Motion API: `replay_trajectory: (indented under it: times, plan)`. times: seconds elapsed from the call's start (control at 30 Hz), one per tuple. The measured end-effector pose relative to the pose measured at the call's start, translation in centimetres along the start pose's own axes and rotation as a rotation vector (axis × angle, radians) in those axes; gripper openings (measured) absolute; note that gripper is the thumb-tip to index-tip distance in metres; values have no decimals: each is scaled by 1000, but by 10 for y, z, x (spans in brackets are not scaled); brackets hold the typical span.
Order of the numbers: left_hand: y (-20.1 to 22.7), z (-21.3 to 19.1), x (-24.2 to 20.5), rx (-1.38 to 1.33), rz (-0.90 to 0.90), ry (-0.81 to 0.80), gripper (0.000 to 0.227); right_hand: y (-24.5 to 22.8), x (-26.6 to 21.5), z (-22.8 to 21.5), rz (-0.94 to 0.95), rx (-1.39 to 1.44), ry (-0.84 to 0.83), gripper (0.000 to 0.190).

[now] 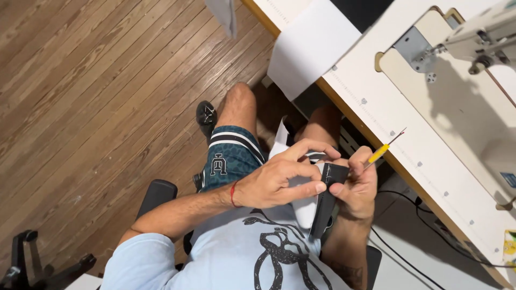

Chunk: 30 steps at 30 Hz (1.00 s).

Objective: Preparing a small piece of leather by folding and using a hand tool at a sewing station

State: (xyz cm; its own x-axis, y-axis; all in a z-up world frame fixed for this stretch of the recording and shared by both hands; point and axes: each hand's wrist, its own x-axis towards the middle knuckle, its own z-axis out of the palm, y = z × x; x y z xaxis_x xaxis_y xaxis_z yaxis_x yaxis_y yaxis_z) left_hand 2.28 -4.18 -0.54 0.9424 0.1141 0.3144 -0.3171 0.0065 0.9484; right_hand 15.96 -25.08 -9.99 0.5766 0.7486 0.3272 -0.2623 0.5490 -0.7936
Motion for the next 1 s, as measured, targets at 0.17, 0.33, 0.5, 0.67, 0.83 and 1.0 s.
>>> replay_trajectory:
  times: [0.17,0.33,0.5,0.67,0.83,1.0]
  plan:
    - [-25,16,-11,136,-22,-93,23,-32,3,-9,-50,-246,-74,67]
    - [-27,30,-12,76,-71,-194,30,-42,-15,-12,-57,-293,-139,65]
    - [-31,37,-19,-76,-67,-230,23,-47,-19,-9,-87,-172,-157,58]
    - [-19,24,-15,-39,8,-221,13,-39,-7,-15,-87,-152,-113,54]
    - [-23,31,-20,-18,24,-94,16,-45,-5,-3,-106,-229,-152,52]
    - [-37,47,-17,17,56,-111,29,-63,-1,20,-111,-305,-190,50]
